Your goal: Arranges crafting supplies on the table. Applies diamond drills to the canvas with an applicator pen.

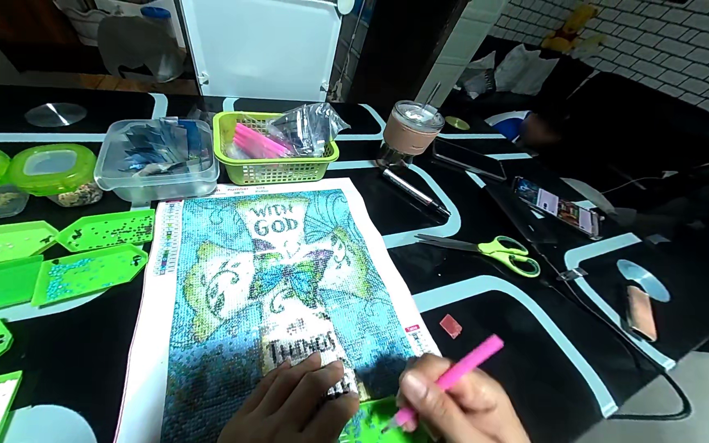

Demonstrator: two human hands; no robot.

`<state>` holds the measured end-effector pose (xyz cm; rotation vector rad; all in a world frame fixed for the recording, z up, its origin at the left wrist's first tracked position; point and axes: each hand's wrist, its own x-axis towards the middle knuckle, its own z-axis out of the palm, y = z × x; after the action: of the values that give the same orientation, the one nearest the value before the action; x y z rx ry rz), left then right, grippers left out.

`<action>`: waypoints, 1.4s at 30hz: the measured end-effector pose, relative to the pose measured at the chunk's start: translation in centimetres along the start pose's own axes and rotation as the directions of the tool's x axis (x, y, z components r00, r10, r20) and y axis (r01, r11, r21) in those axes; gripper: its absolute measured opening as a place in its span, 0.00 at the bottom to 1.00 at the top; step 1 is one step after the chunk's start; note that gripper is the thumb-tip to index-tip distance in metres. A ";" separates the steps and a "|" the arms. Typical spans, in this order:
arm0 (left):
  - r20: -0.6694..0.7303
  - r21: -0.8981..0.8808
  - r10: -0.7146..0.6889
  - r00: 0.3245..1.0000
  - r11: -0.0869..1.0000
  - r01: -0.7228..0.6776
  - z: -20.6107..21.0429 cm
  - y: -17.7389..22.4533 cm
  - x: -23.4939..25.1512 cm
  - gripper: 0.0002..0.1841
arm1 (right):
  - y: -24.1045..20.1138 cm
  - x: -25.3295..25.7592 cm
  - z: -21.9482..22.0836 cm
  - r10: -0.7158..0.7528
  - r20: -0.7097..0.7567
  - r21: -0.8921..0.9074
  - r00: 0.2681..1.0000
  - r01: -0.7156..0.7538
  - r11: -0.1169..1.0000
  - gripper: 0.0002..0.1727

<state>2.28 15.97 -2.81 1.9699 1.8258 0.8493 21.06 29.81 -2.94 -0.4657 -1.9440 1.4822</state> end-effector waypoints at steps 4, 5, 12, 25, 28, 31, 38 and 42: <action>0.010 0.004 0.001 1.000 1.000 -0.001 -0.1 0.0 0.0 0.22 | 0.8 1.5 -1.2 0.020 -0.066 0.078 0.998 -0.014 0.997 0.12; 0.014 0.000 0.002 1.000 1.000 -0.002 -0.1 0.0 0.0 0.22 | 0.8 1.5 -1.3 0.007 -0.054 0.059 0.999 -0.004 0.998 0.12; -0.011 -0.009 -0.003 1.000 1.000 0.003 0.1 0.0 -0.1 0.21 | 0.2 -0.1 0.4 -0.157 0.166 -0.170 0.974 0.184 0.968 0.16; -0.032 0.005 0.005 0.999 1.000 -0.005 0.3 -0.1 -0.1 0.21 | 0.7 -0.2 0.6 -0.239 0.209 -0.247 0.948 0.288 0.925 0.15; -0.030 0.003 0.004 1.000 1.000 -0.004 0.3 -0.1 -0.1 0.21 | 0.6 -0.2 0.5 -0.227 0.207 -0.232 0.952 0.273 0.934 0.16; -0.034 -0.002 0.004 0.999 1.000 -0.004 0.4 -0.1 -0.1 0.20 | 0.8 -0.2 0.6 -0.244 0.211 -0.235 0.947 0.291 0.927 0.15; -0.027 -0.001 0.004 1.000 1.000 -0.004 0.3 -0.1 0.0 0.21 | 0.3 -0.2 0.3 -0.151 0.154 -0.120 0.976 0.170 0.978 0.15; 0.005 -0.024 0.000 1.000 1.000 0.000 0.0 -0.1 0.1 0.22 | 0.3 1.5 -1.3 0.058 -0.035 0.062 0.998 -0.056 0.997 0.12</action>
<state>2.20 16.11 -2.82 1.9560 1.8047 0.8615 20.83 31.81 -2.55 -0.5219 -1.8659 1.5534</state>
